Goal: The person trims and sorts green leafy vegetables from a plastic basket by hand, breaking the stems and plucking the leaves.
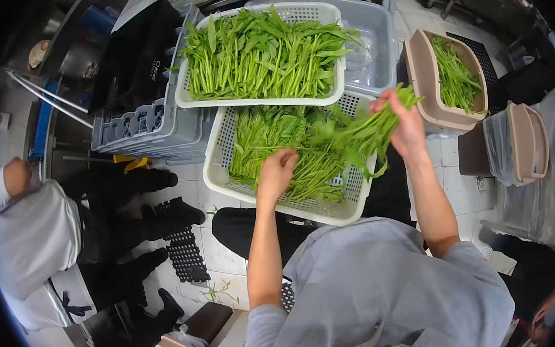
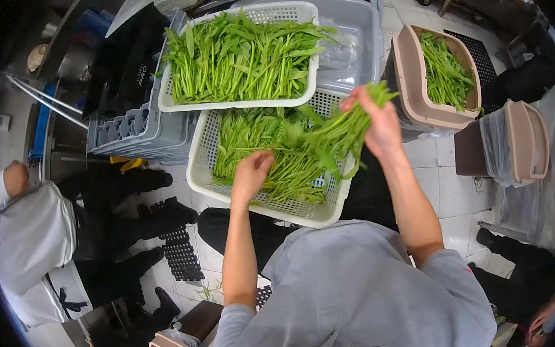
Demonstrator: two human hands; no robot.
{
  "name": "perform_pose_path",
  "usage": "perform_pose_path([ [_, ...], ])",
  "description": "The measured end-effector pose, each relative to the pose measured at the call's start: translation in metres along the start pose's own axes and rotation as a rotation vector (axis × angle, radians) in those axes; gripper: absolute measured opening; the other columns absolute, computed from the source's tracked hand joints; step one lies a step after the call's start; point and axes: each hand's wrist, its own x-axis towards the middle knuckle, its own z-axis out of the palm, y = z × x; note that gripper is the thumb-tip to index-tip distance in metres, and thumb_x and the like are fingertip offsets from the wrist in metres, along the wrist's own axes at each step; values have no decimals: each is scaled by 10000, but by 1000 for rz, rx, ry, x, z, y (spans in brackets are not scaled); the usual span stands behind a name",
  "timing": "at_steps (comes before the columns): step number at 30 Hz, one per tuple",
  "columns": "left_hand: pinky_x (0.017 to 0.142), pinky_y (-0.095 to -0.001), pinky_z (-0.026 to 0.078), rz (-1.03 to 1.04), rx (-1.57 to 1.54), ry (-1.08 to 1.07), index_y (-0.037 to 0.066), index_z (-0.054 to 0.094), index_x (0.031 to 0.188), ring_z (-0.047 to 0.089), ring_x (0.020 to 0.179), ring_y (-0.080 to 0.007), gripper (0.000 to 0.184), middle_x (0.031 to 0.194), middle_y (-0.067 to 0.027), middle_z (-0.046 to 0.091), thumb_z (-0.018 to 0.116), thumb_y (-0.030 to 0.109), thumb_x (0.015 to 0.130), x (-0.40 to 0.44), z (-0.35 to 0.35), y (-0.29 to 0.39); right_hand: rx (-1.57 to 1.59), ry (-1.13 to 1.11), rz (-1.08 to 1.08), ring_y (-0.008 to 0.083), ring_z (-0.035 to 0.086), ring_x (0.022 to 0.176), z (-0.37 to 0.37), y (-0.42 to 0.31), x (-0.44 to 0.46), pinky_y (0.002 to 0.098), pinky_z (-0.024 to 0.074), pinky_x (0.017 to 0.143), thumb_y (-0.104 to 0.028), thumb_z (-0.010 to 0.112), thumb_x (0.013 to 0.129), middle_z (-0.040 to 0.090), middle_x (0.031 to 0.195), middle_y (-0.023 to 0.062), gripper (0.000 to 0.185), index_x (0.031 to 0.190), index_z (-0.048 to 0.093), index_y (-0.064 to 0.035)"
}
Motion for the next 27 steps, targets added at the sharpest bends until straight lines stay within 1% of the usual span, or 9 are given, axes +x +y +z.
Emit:
perform_pose_path([
  [3,805,-447,537,-106,802,-130,55,692,1081,663,952,-372,280,1066,-176,695,646,220,860,-5,14,-22,58,69,-100,204,590,822,-7,-27,2,363,514,794,-266,543,1004,540,780,42,258,1077,556,-19],
  [6,794,-443,536,40,1071,-63,50,701,1031,671,944,-343,256,1004,-175,702,655,232,856,-11,38,-46,93,70,-150,169,524,739,-18,-38,1,338,483,734,-231,551,1002,491,771,29,243,1101,558,-9],
  [8,802,-409,533,53,998,-53,33,695,1025,683,934,-311,250,973,-177,706,657,225,868,-6,31,-44,102,72,-178,150,481,697,-22,-42,-2,320,459,694,-209,560,997,471,773,22,234,1111,561,-4],
  [10,810,-380,528,-8,388,53,24,692,1027,688,928,-304,239,986,-175,708,649,215,891,-10,16,-22,106,96,-166,119,420,663,-27,-45,-6,287,389,629,-145,599,967,462,756,4,221,1121,572,10],
  [18,779,-270,510,51,79,191,-40,643,1133,666,852,-138,256,919,-123,722,622,130,944,-45,-31,49,-106,204,-129,59,374,573,-9,-45,-13,241,320,547,-81,664,893,466,685,-38,218,1080,633,28],
  [21,777,-242,490,23,115,170,-62,633,1126,642,840,-106,243,902,-69,710,599,115,962,-49,-33,59,-515,151,-151,73,599,722,15,-45,-19,228,479,675,-115,715,872,691,843,8,168,983,718,11],
  [22,780,-258,501,58,154,172,-47,635,1137,656,851,-122,241,921,-98,717,605,109,956,-50,-31,60,-651,0,-248,91,649,820,23,-41,-19,252,514,753,-96,712,870,729,959,29,147,991,729,-14],
  [24,787,-303,519,113,280,177,-19,647,1135,693,878,-193,233,965,-157,722,623,92,932,-55,-20,70,-961,-317,-457,194,677,800,45,-39,-26,298,531,743,-8,720,771,706,863,87,207,977,724,-28],
  [27,805,-365,521,287,513,165,-24,661,1052,678,913,-352,187,999,-195,695,646,77,896,-60,2,90,-1211,-652,-499,241,647,931,69,-7,-34,361,560,722,1,676,615,644,1039,50,419,1031,696,-48],
])
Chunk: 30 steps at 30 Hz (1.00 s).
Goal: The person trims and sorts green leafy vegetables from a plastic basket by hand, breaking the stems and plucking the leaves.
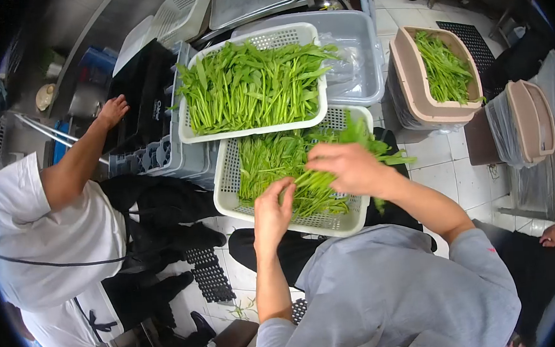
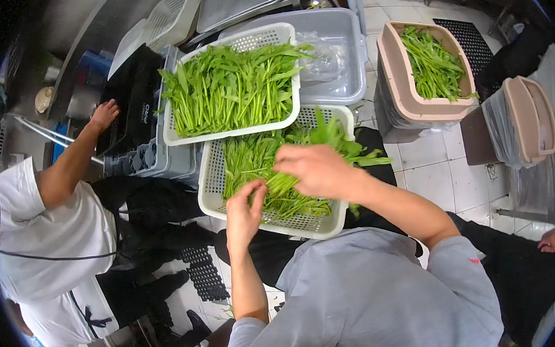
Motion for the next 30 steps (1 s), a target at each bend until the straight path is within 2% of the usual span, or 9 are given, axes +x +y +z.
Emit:
perform_pose_path([
  [3,753,-416,522,133,160,-17,19,655,1067,651,871,-366,257,970,-170,675,683,59,815,-5,5,3,-140,-233,10,258,640,884,33,6,7,396,553,685,-42,681,644,616,932,45,317,961,687,-59],
  [10,666,-414,503,149,284,-93,72,634,1039,629,755,-321,321,843,-109,620,715,51,729,-10,12,-8,-143,-247,-27,289,653,809,39,7,-1,435,531,620,-100,694,671,604,863,65,172,834,662,-57],
  [17,707,-374,502,89,29,94,4,645,974,630,767,-340,146,884,-166,654,639,33,831,9,34,-28,67,98,-87,243,638,783,51,17,-25,366,522,593,-34,673,574,581,862,47,293,866,684,-63],
  [19,726,-317,488,15,-104,118,-21,639,985,631,805,-209,120,862,-118,648,623,44,886,23,26,-16,142,269,-62,233,636,783,46,18,-34,339,521,606,-14,689,613,593,880,45,298,907,698,-56],
  [21,738,-292,495,73,-285,295,-39,637,1013,630,835,-176,126,885,-93,645,573,34,932,39,17,32,226,430,-52,224,633,783,41,22,-43,313,520,618,5,704,651,605,898,43,303,949,711,-49],
  [23,762,-288,509,373,-513,459,-48,635,1053,636,845,-189,151,928,-105,657,533,10,958,59,16,104,436,691,162,193,617,779,38,29,-53,274,503,651,-31,746,760,620,954,46,250,1007,714,-33],
  [25,803,-311,524,658,-590,456,-51,633,1086,649,887,-215,171,959,-135,672,530,-17,953,84,26,170,482,709,252,140,581,717,21,22,-62,262,480,647,-144,737,860,626,892,15,183,991,710,-18],
  [27,886,-344,537,821,-438,319,-16,602,1198,678,998,-251,240,1118,-162,666,532,20,971,125,52,217,1013,702,667,106,551,646,8,20,-71,257,464,618,-150,715,882,625,795,1,177,982,700,-5],
  [30,985,-352,455,826,-272,-30,34,544,1339,577,1213,-259,457,1314,-181,587,652,155,911,178,98,262,1066,878,679,92,521,595,-10,29,-76,254,421,551,-171,680,909,598,699,11,203,988,667,15],
])
